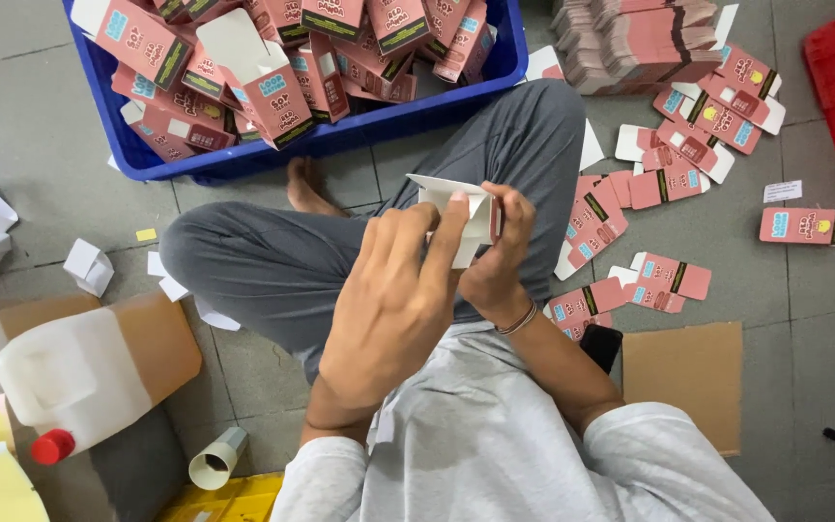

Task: Folding flat cardboard templates into small boxes and inserting white paper slips.

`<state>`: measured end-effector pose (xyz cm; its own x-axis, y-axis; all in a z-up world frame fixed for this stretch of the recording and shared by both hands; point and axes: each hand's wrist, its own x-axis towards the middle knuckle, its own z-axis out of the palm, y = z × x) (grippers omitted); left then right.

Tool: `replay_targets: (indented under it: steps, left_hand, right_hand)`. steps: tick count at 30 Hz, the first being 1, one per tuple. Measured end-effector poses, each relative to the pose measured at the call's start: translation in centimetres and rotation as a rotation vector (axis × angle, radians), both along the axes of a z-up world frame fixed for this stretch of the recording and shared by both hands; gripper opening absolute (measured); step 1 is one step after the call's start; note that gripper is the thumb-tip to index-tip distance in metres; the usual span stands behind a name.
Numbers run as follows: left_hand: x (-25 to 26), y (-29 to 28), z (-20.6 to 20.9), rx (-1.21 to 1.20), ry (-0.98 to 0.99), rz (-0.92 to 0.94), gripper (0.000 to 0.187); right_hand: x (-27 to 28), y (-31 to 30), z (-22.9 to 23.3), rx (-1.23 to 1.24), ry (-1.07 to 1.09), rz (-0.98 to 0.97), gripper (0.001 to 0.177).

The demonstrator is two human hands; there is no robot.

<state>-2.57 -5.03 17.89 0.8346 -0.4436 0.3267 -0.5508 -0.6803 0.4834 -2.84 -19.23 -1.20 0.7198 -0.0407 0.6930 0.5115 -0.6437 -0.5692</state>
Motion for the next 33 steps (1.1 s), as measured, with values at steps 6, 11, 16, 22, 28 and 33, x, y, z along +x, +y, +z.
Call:
replay_targets:
  steps: [6, 11, 16, 22, 28, 33]
  left_hand:
    - [0.9, -0.2, -1.2, 0.044, -0.022, -0.006, 0.058]
    - [1.1, -0.4, -2.2, -0.085, -0.033, -0.070, 0.057]
    - [1.0, -0.9, -4.2, -0.249, -0.102, -0.050, 0.051]
    - [1.6, -1.7, -6.7, -0.303, -0.497, 0.058, 0.019]
    - [1.4, -2.5, -7.1, -0.237, -0.521, 0.120, 0.012]
    - [0.9, -2.9, -8.7, -0.104, -0.528, 0.166, 0.019]
  right_hand:
    - [0.1, -0.2, -0.8, 0.039, -0.017, 0.026, 0.064]
    - [0.1, -0.3, -0.9, 0.110, 0.050, 0.027, 0.079]
    - [0.9, -0.4, -1.5, 0.052, 0.011, -0.024, 0.090]
    - [2.3, -0.1, -2.3, 0.031, -0.265, -0.080, 0.073]
    - [2.8, 1.9, 0.8, 0.133, -0.294, -0.225, 0.072]
    - [3.2, 2.8, 1.7, 0.171, -0.273, -0.277, 0.076]
